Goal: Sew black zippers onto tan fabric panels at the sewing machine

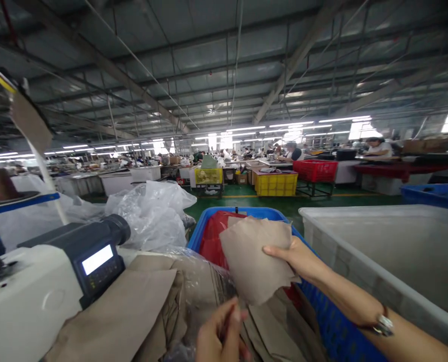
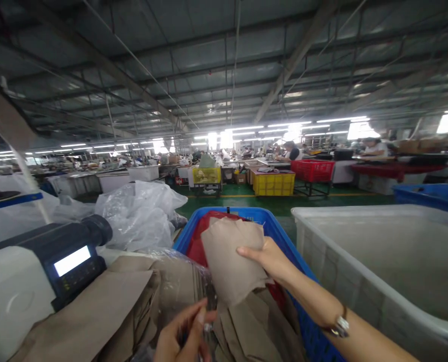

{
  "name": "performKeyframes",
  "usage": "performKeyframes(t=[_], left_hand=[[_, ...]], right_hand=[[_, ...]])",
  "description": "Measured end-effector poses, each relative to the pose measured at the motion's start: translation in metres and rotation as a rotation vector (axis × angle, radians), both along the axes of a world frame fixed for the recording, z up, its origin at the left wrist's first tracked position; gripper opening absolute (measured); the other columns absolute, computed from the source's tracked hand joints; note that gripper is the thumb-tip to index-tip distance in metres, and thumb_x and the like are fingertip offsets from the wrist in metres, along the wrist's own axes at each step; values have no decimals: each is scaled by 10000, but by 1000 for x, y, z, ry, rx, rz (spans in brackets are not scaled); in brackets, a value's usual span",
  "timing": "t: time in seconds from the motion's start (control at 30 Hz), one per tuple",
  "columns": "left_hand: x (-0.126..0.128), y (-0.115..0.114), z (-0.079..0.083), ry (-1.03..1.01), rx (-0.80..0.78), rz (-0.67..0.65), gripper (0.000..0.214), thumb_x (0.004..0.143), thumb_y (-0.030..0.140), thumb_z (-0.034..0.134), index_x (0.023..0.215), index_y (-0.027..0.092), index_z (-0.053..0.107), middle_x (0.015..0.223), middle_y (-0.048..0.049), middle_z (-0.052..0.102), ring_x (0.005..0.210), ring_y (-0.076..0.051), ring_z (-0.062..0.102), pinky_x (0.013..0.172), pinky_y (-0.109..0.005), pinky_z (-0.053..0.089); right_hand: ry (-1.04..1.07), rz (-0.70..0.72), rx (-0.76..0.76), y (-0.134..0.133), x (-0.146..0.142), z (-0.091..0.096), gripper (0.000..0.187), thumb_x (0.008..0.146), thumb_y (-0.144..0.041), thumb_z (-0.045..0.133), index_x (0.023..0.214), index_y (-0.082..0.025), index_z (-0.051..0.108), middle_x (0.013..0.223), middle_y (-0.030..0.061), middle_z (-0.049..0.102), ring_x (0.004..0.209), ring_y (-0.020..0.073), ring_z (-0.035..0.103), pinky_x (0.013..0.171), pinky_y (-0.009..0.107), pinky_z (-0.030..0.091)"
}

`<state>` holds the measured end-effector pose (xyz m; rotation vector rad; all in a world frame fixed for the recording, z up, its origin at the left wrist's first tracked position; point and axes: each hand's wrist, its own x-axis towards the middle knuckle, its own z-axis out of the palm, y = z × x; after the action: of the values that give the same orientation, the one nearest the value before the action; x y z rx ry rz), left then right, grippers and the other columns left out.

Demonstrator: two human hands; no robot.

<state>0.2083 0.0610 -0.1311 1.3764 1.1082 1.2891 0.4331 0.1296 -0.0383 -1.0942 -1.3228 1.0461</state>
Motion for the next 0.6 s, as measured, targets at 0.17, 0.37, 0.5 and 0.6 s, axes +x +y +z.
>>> performKeyframes(t=[0.17,0.37,0.5,0.6], left_hand=[[-1,-3,43,-360,-189,96,797,574,557,809,1185,126,534,1072,-150,636,705,-228,698,673,-287,544],[-18,-20,69,-381,-359,-44,736,595,662,733,1088,133,593,895,-113,669,609,-183,660,308,-147,245],[-34,-39,66,-334,-370,-37,708,590,654,741,1037,114,638,531,21,551,370,-81,454,323,-167,220],[-46,-51,55,-363,-393,16,754,542,671,752,1046,125,628,491,66,476,349,-55,362,337,-167,205]], right_hand=[[-7,180,-66,-27,-29,8,525,508,-458,839,871,-116,676,799,73,678,704,235,628,662,328,511],[-224,400,23,-63,-72,1,492,746,-611,623,733,-120,646,671,24,602,590,155,528,536,232,430],[-329,430,128,-87,-100,-2,567,861,-645,427,667,-142,602,638,20,579,601,162,520,551,235,437],[-385,415,172,-100,-115,-2,537,892,-605,392,710,-151,612,684,37,617,658,194,569,639,265,482]])
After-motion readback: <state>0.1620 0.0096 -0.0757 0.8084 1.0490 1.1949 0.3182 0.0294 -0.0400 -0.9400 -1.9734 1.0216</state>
